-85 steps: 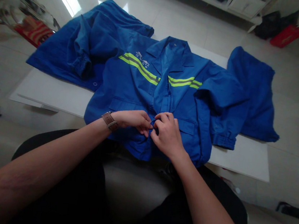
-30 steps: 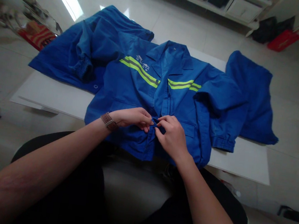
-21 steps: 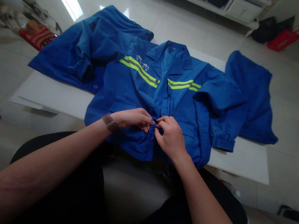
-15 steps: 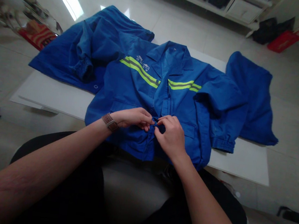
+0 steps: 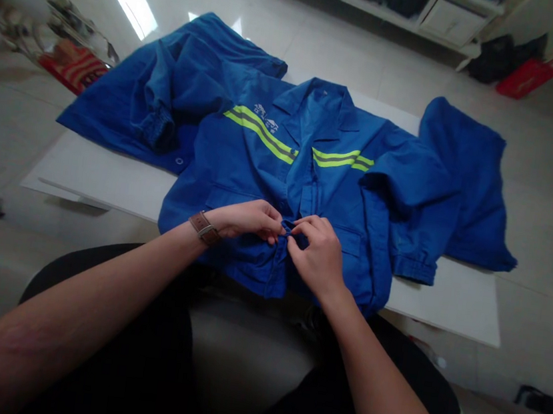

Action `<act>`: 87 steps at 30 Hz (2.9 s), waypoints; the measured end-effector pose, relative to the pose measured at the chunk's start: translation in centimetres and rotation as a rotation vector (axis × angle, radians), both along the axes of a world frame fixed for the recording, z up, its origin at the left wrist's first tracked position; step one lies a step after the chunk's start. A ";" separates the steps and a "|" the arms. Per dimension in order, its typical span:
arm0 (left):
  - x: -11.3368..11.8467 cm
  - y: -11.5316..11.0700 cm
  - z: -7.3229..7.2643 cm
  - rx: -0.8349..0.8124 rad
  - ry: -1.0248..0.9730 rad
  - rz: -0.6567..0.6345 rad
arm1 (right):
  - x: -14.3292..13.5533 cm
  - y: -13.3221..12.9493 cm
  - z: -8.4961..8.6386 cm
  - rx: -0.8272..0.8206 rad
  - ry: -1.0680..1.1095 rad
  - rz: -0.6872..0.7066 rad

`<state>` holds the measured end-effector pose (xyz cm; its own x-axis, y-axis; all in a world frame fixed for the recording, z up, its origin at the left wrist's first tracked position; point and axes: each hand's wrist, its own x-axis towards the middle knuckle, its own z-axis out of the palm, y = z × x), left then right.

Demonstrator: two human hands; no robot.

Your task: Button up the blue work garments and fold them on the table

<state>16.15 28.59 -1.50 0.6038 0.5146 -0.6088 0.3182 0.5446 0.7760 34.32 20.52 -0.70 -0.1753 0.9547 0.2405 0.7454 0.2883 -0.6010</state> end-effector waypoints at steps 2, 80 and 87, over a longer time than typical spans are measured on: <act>0.0 0.0 -0.1 -0.004 -0.002 0.008 | -0.1 0.1 0.0 -0.004 -0.004 -0.005; -0.5 0.0 1.1 0.221 0.184 -0.248 | 0.3 0.5 -0.6 -0.183 0.051 0.172; -0.1 0.1 0.9 0.110 0.093 -0.130 | 0.6 0.6 -0.5 -0.191 0.026 0.032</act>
<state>16.05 28.68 -0.57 0.6133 0.5024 -0.6095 0.4537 0.4075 0.7925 34.94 21.10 -1.17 -0.2023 0.9775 0.0600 0.7210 0.1901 -0.6664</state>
